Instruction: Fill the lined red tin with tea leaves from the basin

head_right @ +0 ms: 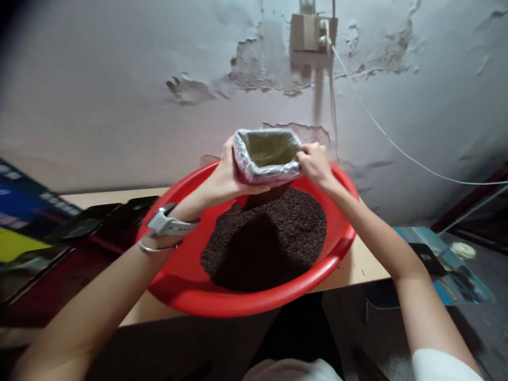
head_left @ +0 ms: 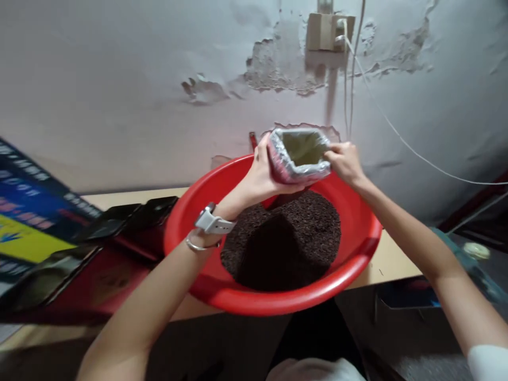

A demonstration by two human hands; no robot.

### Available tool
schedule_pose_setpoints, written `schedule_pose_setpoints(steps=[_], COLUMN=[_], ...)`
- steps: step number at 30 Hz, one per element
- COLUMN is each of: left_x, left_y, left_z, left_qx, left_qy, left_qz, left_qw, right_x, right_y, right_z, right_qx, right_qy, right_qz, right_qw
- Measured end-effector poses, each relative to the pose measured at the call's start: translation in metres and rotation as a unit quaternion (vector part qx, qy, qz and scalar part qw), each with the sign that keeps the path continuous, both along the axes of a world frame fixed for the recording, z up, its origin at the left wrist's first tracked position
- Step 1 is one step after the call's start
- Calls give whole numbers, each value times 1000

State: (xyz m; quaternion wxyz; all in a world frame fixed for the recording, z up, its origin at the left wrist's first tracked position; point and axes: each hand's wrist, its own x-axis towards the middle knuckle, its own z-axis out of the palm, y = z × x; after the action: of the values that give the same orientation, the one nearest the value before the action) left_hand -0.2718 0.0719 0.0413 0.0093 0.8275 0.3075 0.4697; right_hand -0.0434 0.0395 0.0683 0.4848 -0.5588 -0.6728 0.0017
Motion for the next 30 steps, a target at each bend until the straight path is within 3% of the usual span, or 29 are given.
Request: schedule_pose_setpoints(steps=[4,7,10,12,15,20,24,27,30], left_x=[-48,-64,-80,-94,-111,-106,-87,-81,-81], left_y=[7,14,21,28,40,58,58,54,51], left_z=[-34,-47,-45,-41,-41,-73,-95,-96,-93], left_qx=[-105,-137,-106,-69,-52,-136,-175,-156,-168], left_qy=[-3,-16,-79,-141,-181,-126,-24,27,24], left_qz=[35,88,133,164,218,304,264,205,198], left_qw=[994,987,982,974,958,935,948,966,965], right_x=[-50,-56,-46,-42,-44,-51,-46,-41,-38], right_y=[55,71,75,74,71,66,71,77,84], right_z=[-58,-93,-116,-126,-134,-146,-157,-160,-159], right_qx=[-125,-241,-319,-339,-373,-418,-416,-408,-387], right_qy=[63,113,67,-11,-107,-193,-234,-245,-251], right_qz=[106,192,147,84,67,76,48,43,43], right_qw=[984,945,934,937,919,884,878,878,886])
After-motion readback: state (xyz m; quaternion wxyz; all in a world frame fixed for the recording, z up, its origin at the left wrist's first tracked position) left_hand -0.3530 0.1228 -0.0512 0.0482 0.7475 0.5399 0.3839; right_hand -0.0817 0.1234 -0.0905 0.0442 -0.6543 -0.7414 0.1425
